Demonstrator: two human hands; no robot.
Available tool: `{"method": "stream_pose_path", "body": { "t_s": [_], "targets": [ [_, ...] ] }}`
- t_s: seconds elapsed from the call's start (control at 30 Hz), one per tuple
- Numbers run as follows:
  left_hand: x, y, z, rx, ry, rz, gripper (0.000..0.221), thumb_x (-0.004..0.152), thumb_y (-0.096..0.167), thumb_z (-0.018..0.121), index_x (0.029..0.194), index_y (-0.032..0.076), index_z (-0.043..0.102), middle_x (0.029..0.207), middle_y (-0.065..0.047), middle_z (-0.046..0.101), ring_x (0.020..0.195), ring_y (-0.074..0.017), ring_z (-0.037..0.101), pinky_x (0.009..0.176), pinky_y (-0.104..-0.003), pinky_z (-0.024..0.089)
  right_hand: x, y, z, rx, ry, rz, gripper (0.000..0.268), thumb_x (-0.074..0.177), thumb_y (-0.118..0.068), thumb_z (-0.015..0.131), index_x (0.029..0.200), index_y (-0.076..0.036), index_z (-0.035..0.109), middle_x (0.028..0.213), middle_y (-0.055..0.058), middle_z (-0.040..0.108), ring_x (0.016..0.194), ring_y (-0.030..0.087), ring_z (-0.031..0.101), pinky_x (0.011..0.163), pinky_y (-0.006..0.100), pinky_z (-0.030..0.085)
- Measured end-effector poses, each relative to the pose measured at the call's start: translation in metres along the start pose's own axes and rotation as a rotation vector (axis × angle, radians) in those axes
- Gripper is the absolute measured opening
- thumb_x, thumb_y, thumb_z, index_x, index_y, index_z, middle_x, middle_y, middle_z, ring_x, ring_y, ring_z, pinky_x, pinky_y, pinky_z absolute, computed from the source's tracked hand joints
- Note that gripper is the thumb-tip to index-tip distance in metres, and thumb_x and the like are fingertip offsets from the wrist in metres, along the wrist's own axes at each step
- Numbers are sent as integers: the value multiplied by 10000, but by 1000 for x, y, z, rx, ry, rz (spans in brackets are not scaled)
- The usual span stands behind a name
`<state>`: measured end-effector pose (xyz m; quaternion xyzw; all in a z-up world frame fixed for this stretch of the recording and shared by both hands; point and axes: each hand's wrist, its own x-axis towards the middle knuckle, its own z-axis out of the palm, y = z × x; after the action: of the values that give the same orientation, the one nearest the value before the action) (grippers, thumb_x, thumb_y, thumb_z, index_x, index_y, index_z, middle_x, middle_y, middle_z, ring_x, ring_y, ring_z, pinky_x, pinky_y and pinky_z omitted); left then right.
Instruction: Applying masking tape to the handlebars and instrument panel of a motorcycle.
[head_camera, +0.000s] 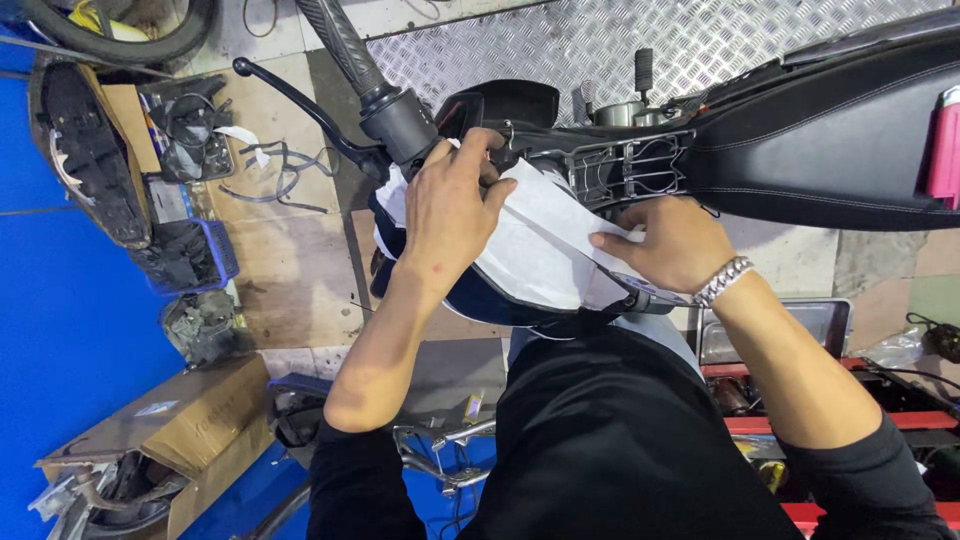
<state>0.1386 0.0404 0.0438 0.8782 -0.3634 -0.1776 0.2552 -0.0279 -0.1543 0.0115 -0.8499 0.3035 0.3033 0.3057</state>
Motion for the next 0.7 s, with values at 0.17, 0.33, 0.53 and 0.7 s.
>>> {"method": "stream_pose_path", "body": {
  "t_s": [0.17, 0.33, 0.53, 0.7],
  "targets": [
    [-5, -7, 11, -2, 96, 59, 407, 853, 178, 805, 1187, 179, 573, 816, -22, 728, 908, -273, 642, 780, -445, 551, -3, -8, 3, -69, 13, 36, 464, 834, -578, 672, 1064, -201, 815, 1022, 187, 790, 1041, 449, 721, 874, 529, 560],
    [-8, -11, 16, 3, 164, 113, 421, 849, 183, 821, 1189, 177, 572, 803, -19, 718, 879, -253, 638, 765, -408, 555, -1, -10, 7, -92, 20, 63, 531, 846, -631, 660, 1099, -187, 807, 1054, 209, 782, 1059, 465, 715, 883, 540, 547],
    [-2, -13, 17, 66, 158, 99, 424, 851, 211, 821, 1191, 212, 568, 792, 20, 723, 871, -234, 635, 734, -425, 572, 1, -10, 7, -109, 1, 62, 589, 853, -687, 634, 1125, -193, 805, 1077, 197, 783, 1077, 456, 714, 880, 539, 548],
    [-1, -13, 18, 83, 151, 91, 430, 848, 221, 823, 1187, 218, 560, 797, 30, 728, 878, -226, 637, 715, -437, 580, 1, -10, 8, -109, 2, 67, 626, 845, -715, 633, 1131, -185, 804, 1083, 197, 782, 1078, 454, 714, 879, 545, 548]
  ]
}}
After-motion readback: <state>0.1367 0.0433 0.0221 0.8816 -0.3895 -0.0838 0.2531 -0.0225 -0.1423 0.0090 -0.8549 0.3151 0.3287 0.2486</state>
